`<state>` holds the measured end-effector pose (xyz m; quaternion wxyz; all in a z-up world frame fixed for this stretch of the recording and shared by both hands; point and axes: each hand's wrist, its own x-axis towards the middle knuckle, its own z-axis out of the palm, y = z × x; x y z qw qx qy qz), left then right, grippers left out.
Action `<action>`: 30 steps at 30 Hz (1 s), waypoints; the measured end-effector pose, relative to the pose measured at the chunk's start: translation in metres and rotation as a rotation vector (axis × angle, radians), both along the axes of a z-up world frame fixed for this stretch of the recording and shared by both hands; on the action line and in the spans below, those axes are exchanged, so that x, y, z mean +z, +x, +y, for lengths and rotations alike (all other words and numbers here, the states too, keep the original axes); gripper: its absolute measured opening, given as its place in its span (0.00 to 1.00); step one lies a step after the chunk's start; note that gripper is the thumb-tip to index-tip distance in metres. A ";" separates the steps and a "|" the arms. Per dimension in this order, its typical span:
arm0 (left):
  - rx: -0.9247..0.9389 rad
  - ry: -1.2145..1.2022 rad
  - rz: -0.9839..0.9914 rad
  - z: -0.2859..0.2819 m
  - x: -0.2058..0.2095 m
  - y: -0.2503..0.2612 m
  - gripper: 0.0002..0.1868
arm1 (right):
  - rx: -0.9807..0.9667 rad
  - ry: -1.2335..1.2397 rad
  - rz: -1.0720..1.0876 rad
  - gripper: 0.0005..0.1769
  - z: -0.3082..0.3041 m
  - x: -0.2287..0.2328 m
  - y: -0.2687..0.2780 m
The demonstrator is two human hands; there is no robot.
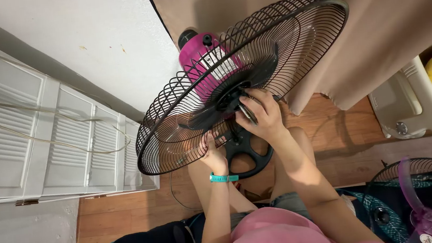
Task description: The person reassembles an electric fan by attaching a purple fan blade to the motor hub, securing it with a nut, and then attaching the front protective cage. The person uses a screwdriver to tighten the nut and then secures the cage with a screw.
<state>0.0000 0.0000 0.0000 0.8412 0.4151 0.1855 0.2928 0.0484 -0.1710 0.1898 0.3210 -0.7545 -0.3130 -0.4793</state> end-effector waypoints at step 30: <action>-0.017 -0.035 0.051 -0.003 0.022 -0.004 0.09 | -0.069 0.139 -0.005 0.26 0.015 -0.007 -0.002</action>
